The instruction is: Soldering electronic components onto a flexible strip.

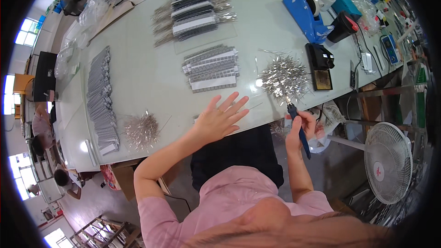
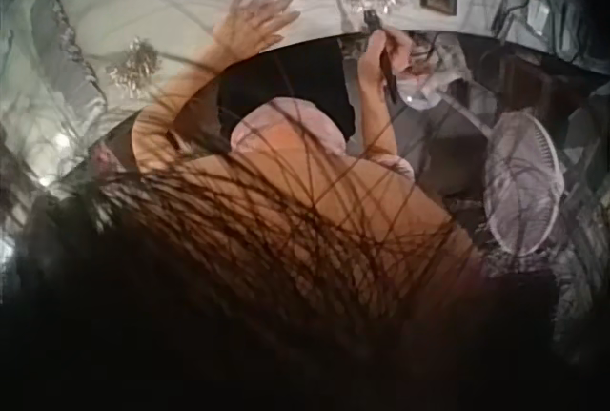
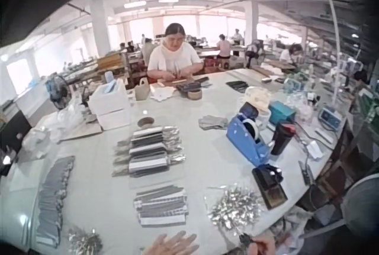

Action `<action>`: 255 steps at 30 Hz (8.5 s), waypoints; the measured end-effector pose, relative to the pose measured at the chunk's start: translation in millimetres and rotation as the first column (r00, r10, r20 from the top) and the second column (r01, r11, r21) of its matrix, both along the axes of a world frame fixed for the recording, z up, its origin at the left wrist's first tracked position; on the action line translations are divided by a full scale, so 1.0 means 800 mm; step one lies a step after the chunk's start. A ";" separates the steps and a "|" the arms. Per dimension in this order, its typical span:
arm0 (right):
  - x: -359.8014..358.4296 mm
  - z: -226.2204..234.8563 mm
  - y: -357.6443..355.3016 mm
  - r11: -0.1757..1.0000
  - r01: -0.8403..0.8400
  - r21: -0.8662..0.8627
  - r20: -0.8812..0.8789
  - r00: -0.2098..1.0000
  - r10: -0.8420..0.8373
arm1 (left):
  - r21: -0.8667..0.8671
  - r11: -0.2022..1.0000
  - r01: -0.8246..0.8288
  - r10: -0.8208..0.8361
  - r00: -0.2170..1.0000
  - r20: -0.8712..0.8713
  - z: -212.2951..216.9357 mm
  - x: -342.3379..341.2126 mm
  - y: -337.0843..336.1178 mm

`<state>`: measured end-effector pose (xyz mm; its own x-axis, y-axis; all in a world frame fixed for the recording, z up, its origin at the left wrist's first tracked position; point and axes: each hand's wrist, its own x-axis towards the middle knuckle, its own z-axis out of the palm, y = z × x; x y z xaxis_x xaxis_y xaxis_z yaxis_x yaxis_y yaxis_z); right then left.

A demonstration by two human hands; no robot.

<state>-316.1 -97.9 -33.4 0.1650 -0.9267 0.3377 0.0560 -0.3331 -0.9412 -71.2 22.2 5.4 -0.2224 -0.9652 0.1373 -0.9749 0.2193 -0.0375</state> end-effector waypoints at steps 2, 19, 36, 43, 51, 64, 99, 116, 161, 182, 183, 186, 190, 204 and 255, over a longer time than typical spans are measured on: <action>0.004 0.005 0.008 0.994 -0.093 0.059 0.006 0.996 0.092 | -0.036 0.999 -0.005 0.002 0.996 -0.085 0.010 0.010 0.010; 0.021 0.046 0.022 0.945 -0.295 0.140 -0.356 0.876 0.326 | 0.019 0.944 -0.330 0.324 0.911 -0.253 -0.030 -0.013 0.091; 0.030 0.065 0.012 0.884 -0.419 -0.207 -0.468 0.836 0.286 | 0.048 0.946 -0.321 0.323 0.915 -0.243 -0.029 -0.012 0.087; 0.038 0.075 0.011 0.830 -0.491 -0.266 -0.508 0.803 0.312 | 0.066 0.940 -0.335 0.341 0.905 -0.256 -0.026 -0.011 0.089; 0.004 0.033 0.017 0.896 -0.296 0.332 -0.159 0.918 0.362 | -0.037 0.658 -0.752 0.725 0.647 -0.236 -0.023 0.013 0.140; 0.075 0.060 0.046 0.798 -0.601 -0.051 -0.336 0.762 0.553 | 0.013 0.752 -0.659 0.636 0.720 -0.277 -0.026 0.025 0.182; 0.149 0.095 0.081 0.640 -0.763 -0.090 -0.580 0.562 0.589 | -0.004 0.837 -0.547 0.515 0.791 -0.330 -0.027 0.026 0.170; 0.097 0.049 0.061 0.853 -0.522 0.026 -0.115 0.846 0.521 | -0.108 0.897 -0.429 0.313 0.789 -0.529 -0.024 -0.056 0.149; 0.157 0.095 0.041 0.559 -0.829 -0.009 -0.553 0.469 0.688 | -0.246 0.771 -0.588 0.469 0.785 -0.405 -0.055 -0.015 0.155; 0.049 0.026 -0.038 0.965 -0.232 0.120 -0.113 0.963 0.245 | -0.231 0.792 -0.565 0.431 0.786 -0.444 -0.032 -0.034 0.131; 0.048 0.012 -0.038 0.960 -0.236 0.147 -0.086 0.964 0.250 | -0.224 0.810 -0.541 0.405 0.794 -0.453 -0.034 -0.038 0.120; 0.055 0.005 -0.032 0.949 -0.273 0.157 -0.035 0.959 0.282 | -0.131 0.867 -0.480 0.396 0.825 -0.403 -0.030 -0.045 0.088; 0.051 0.000 -0.031 0.944 -0.294 0.150 -0.002 0.955 0.298 | -0.059 0.898 -0.435 0.391 0.854 -0.342 -0.035 -0.045 0.085; 0.057 -0.015 -0.033 0.931 -0.318 0.181 0.122 0.946 0.300 | -0.140 0.903 -0.407 0.361 0.894 -0.266 -0.044 -0.035 0.080; 0.054 -0.024 -0.050 0.974 -0.130 0.185 0.193 0.977 0.094 | -0.030 0.923 -0.384 0.331 0.831 -0.448 0.006 0.082 -0.024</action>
